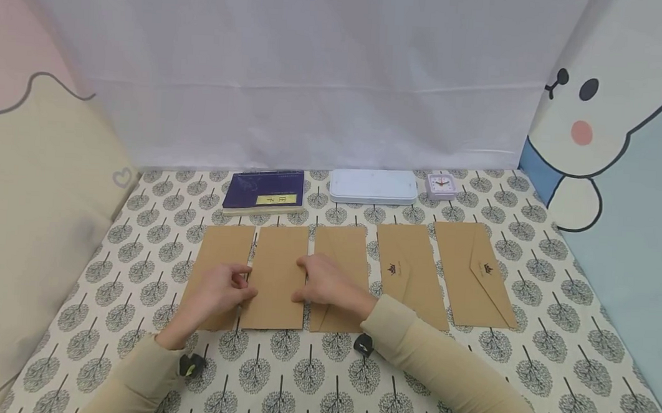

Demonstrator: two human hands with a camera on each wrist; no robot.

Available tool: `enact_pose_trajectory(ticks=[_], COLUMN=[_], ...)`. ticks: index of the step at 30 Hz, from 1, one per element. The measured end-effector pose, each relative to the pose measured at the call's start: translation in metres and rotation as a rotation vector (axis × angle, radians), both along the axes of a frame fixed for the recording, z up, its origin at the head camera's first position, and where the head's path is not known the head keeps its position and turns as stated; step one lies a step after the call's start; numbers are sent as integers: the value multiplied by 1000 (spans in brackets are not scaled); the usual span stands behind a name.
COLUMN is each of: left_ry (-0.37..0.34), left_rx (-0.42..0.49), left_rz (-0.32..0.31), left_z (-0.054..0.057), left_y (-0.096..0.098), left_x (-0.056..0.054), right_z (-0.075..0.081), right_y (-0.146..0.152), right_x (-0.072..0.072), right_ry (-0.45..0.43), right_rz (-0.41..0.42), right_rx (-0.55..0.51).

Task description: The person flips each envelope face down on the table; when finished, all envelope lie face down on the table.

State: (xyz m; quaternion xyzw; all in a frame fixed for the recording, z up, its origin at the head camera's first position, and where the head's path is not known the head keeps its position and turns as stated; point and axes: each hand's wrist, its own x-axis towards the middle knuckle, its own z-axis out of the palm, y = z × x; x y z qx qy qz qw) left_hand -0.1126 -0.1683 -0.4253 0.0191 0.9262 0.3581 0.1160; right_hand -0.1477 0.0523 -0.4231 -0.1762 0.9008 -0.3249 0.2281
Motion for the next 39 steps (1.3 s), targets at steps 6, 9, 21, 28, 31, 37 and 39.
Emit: enact_pose_trajectory(ticks=[6, 9, 21, 28, 31, 37, 39], left_ry=[-39, -46, -48, -54, -57, -17, -1], left_rx=[-26, -42, -79, -68, -66, -56, -52], left_rz=[-8, 0, 19, 15, 30, 13, -7], left_z=[1, 1, 4, 3, 3, 8, 10], left_y=[2, 4, 8, 9, 10, 17, 22], left_x=[1, 1, 3, 4, 4, 2, 0], right_z=[1, 1, 1, 2, 2, 8, 12], right_y=[-1, -2, -3, 0, 4, 19, 24], right_x=[-1, -1, 1, 3, 2, -1, -2], right_ry=[27, 40, 70, 60, 47, 38, 33], right_rz=[19, 23, 27, 10, -6, -27, -38], right_rx=[34, 50, 73, 45, -2, -71, -64])
